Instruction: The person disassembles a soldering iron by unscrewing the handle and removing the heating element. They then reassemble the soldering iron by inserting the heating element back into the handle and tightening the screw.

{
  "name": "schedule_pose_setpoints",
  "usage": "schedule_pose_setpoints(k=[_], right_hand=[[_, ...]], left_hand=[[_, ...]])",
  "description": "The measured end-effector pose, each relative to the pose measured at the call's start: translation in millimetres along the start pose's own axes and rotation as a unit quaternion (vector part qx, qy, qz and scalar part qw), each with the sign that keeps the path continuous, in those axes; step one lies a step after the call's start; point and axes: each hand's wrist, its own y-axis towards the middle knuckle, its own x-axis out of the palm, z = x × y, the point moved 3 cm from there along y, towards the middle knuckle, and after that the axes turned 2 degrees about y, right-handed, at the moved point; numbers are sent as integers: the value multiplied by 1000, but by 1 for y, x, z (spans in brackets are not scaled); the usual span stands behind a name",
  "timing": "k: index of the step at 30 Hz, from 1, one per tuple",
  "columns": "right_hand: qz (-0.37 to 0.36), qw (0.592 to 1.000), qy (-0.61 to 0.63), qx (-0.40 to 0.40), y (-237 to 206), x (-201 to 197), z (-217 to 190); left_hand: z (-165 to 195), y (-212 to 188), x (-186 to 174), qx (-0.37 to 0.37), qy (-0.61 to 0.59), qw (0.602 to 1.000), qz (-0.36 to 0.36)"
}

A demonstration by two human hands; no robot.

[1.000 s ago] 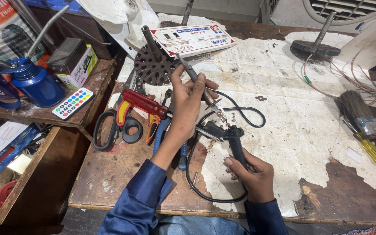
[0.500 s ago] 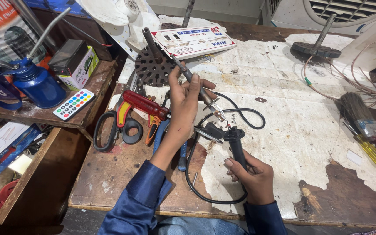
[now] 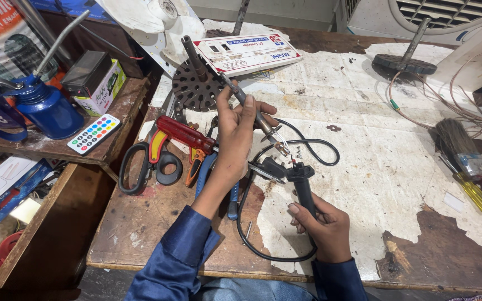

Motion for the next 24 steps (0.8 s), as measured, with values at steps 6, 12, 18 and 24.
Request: schedule_pose_setpoints(k=[6,12,18,24], right_hand=[[-4,1000,-7,5,0,-1,0],[-8,1000,-2,7,-2,-1,-2],[-5,1000,-2,10,-1,2,-5],[-10,1000,8,8,-1,1,-4]], left_hand=[[2,0,1,-10,27,1000,7],[5,0,3,-5,17,1000,5],[8,-1,4,8,3,1000,7],[11,-2,5,5,3,1000,7]])
